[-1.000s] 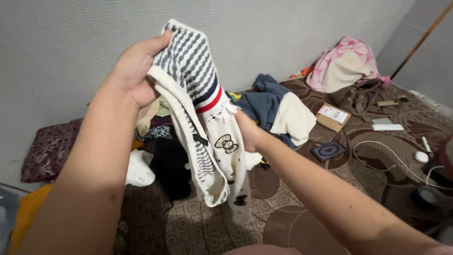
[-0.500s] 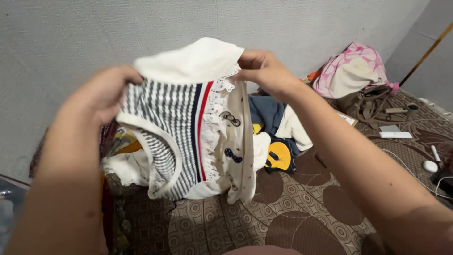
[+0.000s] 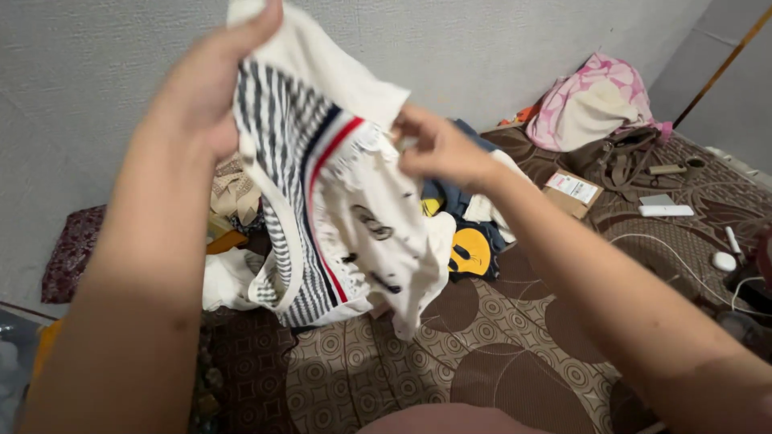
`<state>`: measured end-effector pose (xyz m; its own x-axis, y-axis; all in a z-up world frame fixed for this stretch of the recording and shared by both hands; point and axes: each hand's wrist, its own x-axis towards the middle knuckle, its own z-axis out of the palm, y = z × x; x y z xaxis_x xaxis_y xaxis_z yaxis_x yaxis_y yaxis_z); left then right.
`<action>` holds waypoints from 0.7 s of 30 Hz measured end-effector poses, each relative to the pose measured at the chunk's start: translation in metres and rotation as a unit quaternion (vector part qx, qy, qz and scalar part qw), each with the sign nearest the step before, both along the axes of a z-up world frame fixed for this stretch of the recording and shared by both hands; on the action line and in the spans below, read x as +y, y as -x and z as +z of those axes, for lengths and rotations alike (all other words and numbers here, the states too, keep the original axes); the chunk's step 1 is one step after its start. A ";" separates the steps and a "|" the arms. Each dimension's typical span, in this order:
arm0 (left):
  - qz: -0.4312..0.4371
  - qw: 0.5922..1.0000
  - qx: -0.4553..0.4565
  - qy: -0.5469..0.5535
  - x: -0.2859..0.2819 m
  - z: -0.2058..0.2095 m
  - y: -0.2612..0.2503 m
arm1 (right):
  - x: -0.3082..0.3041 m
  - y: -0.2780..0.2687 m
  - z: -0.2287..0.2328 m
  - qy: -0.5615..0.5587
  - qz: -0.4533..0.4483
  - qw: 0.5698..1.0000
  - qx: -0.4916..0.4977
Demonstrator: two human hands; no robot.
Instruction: Folding items of clothing including a t-shirt, pants, and a baby shirt on a bed.
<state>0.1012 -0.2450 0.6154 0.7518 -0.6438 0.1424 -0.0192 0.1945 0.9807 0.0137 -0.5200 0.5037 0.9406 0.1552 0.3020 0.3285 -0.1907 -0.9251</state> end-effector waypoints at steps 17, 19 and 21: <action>0.100 0.995 0.019 0.008 0.023 -0.016 0.007 | -0.021 0.039 -0.154 0.218 -0.102 0.962 0.128; 0.154 0.987 0.037 -0.034 0.031 -0.020 0.010 | -0.061 0.025 -0.180 0.192 -0.125 0.972 0.058; 0.176 0.982 0.054 -0.043 0.034 -0.026 0.012 | -0.078 0.021 -0.171 0.109 -0.145 0.980 0.082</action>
